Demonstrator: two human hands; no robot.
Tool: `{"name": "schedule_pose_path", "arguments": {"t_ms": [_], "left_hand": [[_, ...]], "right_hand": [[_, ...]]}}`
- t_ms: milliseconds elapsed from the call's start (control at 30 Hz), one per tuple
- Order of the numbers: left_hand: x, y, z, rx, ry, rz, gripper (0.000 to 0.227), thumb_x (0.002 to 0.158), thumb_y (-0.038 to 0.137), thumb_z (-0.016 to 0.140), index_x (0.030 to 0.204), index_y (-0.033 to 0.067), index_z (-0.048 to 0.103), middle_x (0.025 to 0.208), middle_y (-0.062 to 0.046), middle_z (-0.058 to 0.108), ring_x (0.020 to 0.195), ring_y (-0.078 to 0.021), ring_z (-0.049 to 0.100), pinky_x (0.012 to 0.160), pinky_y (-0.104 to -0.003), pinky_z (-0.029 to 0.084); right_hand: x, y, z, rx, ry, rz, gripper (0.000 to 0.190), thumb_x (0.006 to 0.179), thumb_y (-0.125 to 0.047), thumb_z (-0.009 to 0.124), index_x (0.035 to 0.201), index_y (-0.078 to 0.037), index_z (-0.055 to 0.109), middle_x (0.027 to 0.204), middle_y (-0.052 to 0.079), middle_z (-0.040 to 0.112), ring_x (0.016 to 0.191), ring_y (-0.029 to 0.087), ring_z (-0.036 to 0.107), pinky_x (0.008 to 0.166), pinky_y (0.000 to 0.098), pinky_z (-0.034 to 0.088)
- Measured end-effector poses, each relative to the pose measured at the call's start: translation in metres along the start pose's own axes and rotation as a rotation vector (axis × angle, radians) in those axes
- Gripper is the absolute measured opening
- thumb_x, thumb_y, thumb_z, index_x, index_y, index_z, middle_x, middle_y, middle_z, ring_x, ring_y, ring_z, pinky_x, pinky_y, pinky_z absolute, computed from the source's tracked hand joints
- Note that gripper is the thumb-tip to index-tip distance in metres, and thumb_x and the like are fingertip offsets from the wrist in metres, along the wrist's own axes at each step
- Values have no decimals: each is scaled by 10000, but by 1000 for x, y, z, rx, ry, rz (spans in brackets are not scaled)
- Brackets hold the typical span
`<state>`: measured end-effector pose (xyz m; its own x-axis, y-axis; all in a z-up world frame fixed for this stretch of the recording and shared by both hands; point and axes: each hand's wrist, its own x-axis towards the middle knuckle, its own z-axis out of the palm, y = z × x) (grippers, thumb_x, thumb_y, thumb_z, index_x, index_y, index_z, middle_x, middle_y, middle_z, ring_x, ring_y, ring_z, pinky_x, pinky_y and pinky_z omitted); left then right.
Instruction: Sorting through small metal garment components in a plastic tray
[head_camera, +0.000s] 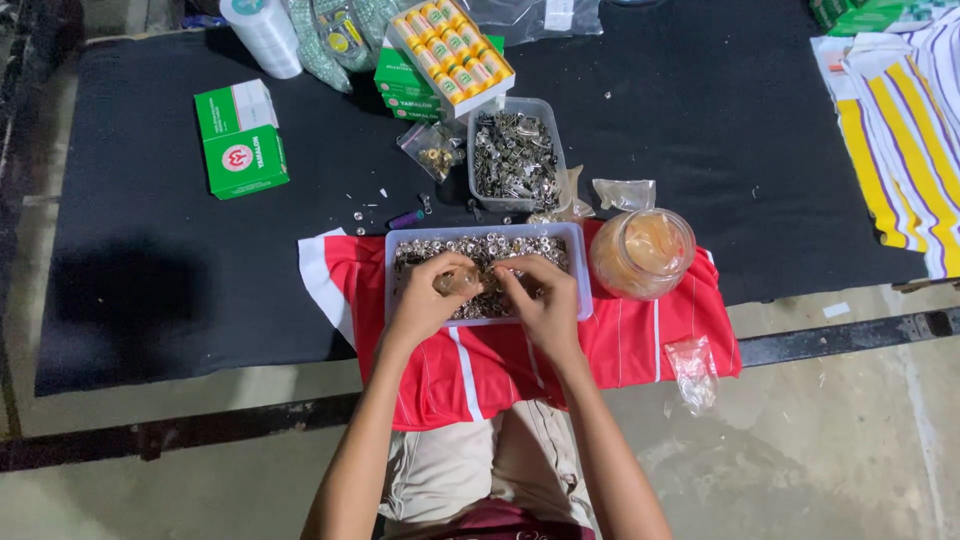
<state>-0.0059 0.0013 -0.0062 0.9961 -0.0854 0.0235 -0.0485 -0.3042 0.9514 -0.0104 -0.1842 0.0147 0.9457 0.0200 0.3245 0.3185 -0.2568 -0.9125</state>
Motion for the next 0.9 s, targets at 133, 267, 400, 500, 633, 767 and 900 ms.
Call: {"name": "schedule_pose_path", "arguments": {"t_ms": [133, 267, 400, 500, 633, 767, 900], "left_hand": [[-3, 0, 3, -57, -46, -1, 451, 765, 61, 797, 1179, 211, 700, 964, -68, 788, 978, -250, 732, 876, -397, 577], [1, -1, 3, -54, -45, 18, 570, 771, 52, 782, 1285, 254, 639, 1001, -94, 782, 994, -290, 724, 881, -431, 568], [-3, 18, -3, -71, -51, -14, 680, 774, -41, 720, 1380, 230, 576, 1073, -188, 760, 1058, -401, 691, 936, -509, 544], [-5, 13, -2, -47, -83, 22, 690, 739, -70, 659, 1349, 237, 563, 1054, -118, 777, 1049, -314, 707, 956, -432, 535], [-6, 14, -2, -53, -87, 29, 676, 752, -60, 653, 1354, 230, 555, 1069, -119, 768, 1071, -320, 692, 964, -455, 533], [-3, 17, -3, 64, -48, 6, 712, 710, -112, 641, 1343, 205, 565, 1127, -182, 744, 1142, -429, 658, 986, -531, 513], [1, -16, 1, 193, 138, 236, 240, 739, 76, 814, 950, 106, 704, 967, -91, 742, 932, -312, 714, 790, -408, 566]], "right_hand": [[0, -15, 1, -51, -9, -79, 102, 899, -92, 782, 961, -159, 829, 902, 79, 803, 862, 314, 759, 788, 401, 578], [2, -27, 1, -162, -81, -210, 137, 877, -66, 778, 990, -132, 820, 915, 100, 796, 867, 339, 762, 791, 418, 594], [-4, -25, 4, -275, -110, -337, 196, 850, -41, 779, 1033, -111, 779, 933, 110, 786, 871, 350, 756, 780, 451, 603], [-11, -9, 10, -253, -85, -250, 146, 890, -189, 807, 1026, -171, 758, 632, 62, 709, 591, 259, 704, 630, 331, 570], [-9, -12, 5, -207, -147, -229, 114, 935, -185, 743, 1040, -151, 768, 740, 122, 765, 702, 355, 740, 645, 412, 576], [-1, -45, -4, -144, -209, -249, 154, 934, -169, 722, 1051, -77, 764, 967, 197, 790, 896, 438, 745, 787, 496, 585], [5, -6, -13, -248, -6, -196, 142, 956, -205, 719, 1068, -117, 726, 1059, 148, 761, 1006, 361, 719, 875, 443, 563]]}}
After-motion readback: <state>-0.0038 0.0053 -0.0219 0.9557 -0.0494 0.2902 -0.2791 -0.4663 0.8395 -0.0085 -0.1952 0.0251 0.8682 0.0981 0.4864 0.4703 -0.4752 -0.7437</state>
